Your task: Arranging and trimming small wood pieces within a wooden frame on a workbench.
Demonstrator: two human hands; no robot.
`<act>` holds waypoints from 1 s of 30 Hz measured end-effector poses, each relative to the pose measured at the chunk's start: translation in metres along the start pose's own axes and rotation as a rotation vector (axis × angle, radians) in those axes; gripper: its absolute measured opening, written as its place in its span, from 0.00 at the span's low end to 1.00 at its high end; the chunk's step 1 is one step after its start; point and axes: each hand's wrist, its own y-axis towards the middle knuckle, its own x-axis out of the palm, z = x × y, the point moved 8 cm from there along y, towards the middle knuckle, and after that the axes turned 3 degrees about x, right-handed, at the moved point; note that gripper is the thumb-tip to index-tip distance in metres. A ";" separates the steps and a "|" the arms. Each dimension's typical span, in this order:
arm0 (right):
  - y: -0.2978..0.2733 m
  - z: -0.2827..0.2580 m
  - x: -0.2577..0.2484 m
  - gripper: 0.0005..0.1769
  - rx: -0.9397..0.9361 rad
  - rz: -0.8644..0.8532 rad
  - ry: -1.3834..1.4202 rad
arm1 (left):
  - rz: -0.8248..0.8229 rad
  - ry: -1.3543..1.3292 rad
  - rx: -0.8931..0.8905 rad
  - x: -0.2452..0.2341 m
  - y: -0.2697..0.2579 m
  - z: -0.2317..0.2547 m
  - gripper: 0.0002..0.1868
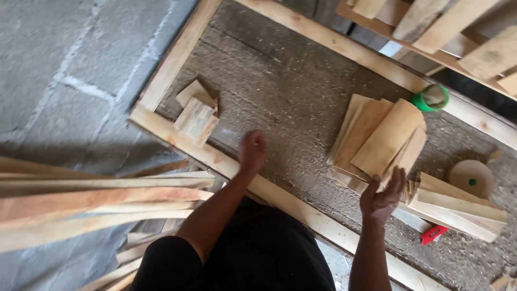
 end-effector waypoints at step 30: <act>-0.033 -0.223 0.097 0.19 -0.110 -0.410 0.153 | 0.069 0.057 -0.662 -0.152 0.149 -0.251 0.44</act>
